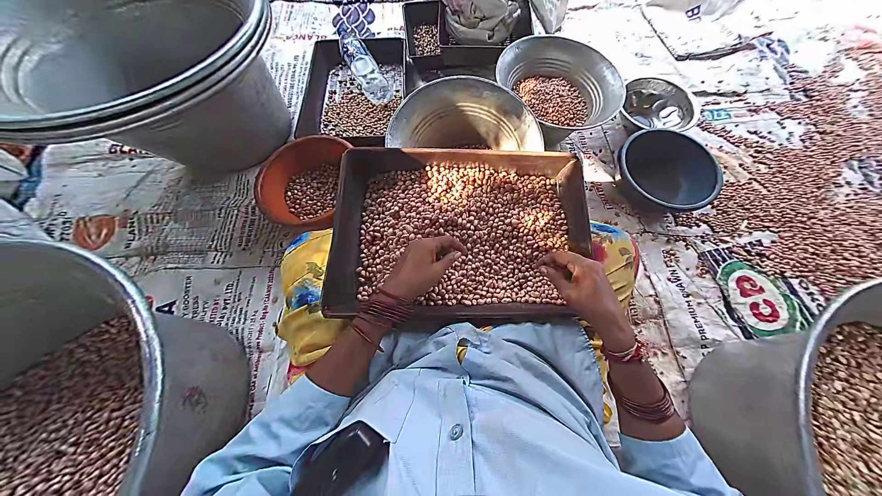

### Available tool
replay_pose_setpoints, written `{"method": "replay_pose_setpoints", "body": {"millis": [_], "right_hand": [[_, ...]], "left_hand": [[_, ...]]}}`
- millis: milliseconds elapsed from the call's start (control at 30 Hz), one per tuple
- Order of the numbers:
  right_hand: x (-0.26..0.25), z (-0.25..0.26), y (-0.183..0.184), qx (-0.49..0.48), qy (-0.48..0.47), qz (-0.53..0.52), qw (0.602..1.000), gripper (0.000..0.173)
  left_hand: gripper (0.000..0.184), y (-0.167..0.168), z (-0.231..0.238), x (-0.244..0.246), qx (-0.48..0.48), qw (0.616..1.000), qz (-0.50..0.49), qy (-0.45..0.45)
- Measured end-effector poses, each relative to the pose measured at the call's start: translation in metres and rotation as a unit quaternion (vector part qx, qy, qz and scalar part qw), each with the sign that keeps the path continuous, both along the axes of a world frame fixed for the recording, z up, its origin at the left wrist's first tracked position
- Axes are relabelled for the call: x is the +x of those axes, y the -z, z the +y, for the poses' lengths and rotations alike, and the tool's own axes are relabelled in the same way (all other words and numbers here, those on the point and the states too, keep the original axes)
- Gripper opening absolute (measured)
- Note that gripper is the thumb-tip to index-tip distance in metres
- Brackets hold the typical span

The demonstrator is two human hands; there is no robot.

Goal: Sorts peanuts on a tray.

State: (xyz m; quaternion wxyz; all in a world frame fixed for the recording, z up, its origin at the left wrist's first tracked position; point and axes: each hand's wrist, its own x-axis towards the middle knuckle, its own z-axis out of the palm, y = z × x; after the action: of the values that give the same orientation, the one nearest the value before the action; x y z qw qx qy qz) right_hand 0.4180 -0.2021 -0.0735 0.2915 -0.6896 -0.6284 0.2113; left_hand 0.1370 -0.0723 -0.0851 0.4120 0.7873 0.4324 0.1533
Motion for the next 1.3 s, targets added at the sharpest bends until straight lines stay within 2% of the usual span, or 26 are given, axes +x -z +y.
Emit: {"method": "replay_pose_setpoints", "body": {"millis": [67,233,367,467,567,633,700,800,867,967,1033,1067,1133,1200,1233,1300], "right_hand": [[-0.012,0.005,0.005,-0.005,-0.019,-0.040,0.999,0.019],[-0.041,0.018,0.006,-0.125,-0.086,-0.097,0.984,0.022],[-0.049,0.023,0.025,-0.060,-0.080,-0.131,0.986,0.022],[-0.047,0.028,0.024,-0.079,-0.059,-0.141,0.985,0.021],[-0.032,0.028,0.006,-0.109,0.024,-0.121,0.986,0.019],[-0.016,0.021,0.000,-0.050,0.074,-0.129,0.988,0.016],[-0.002,0.012,-0.009,-0.029,0.087,-0.158,0.983,0.014],[0.004,-0.003,-0.015,-0.073,0.044,-0.170,0.982,0.018],[-0.002,-0.008,-0.015,-0.124,0.003,-0.145,0.982,0.019],[-0.015,-0.010,-0.009,-0.167,-0.026,-0.138,0.976,0.022],[-0.022,-0.008,-0.008,-0.189,-0.029,-0.143,0.971,0.021],[-0.024,-0.005,-0.009,-0.213,-0.031,-0.147,0.965,0.021],[-0.028,0.003,-0.012,-0.260,-0.035,-0.160,0.951,0.021],[-0.031,0.008,-0.013,-0.290,-0.037,-0.168,0.942,0.021],[-0.032,0.010,-0.013,-0.303,-0.037,-0.168,0.937,0.022],[-0.029,0.014,-0.011,-0.326,-0.038,-0.159,0.931,0.024]], "left_hand": [[0.017,-0.003,-0.006,0.016,0.027,0.999,0.024,0.018],[0.023,-0.008,-0.025,0.049,0.072,0.983,0.092,0.139],[0.027,-0.002,-0.030,0.064,0.109,0.966,0.134,0.194],[0.026,-0.003,-0.031,0.074,0.127,0.948,0.196,0.216],[0.023,-0.003,-0.034,0.081,0.152,0.933,0.229,0.233],[0.023,-0.003,-0.037,0.082,0.155,0.927,0.238,0.244],[0.023,-0.003,-0.038,0.083,0.138,0.925,0.248,0.253],[0.023,0.000,-0.036,0.082,0.121,0.931,0.229,0.256],[0.024,-0.001,-0.027,0.076,0.076,0.954,0.182,0.226],[0.014,-0.003,-0.008,0.052,-0.029,0.995,-0.011,0.096],[0.012,-0.010,-0.001,0.032,-0.116,0.985,-0.122,0.033],[0.018,-0.011,0.001,0.024,-0.138,0.978,-0.153,0.019],[0.025,-0.009,0.002,0.013,-0.146,0.978,-0.144,0.028],[0.017,-0.008,-0.005,0.010,-0.127,0.988,-0.065,0.067],[0.012,-0.006,-0.009,0.012,-0.095,0.991,-0.018,0.093],[0.016,-0.004,-0.020,0.018,-0.025,0.989,0.059,0.136]]}}
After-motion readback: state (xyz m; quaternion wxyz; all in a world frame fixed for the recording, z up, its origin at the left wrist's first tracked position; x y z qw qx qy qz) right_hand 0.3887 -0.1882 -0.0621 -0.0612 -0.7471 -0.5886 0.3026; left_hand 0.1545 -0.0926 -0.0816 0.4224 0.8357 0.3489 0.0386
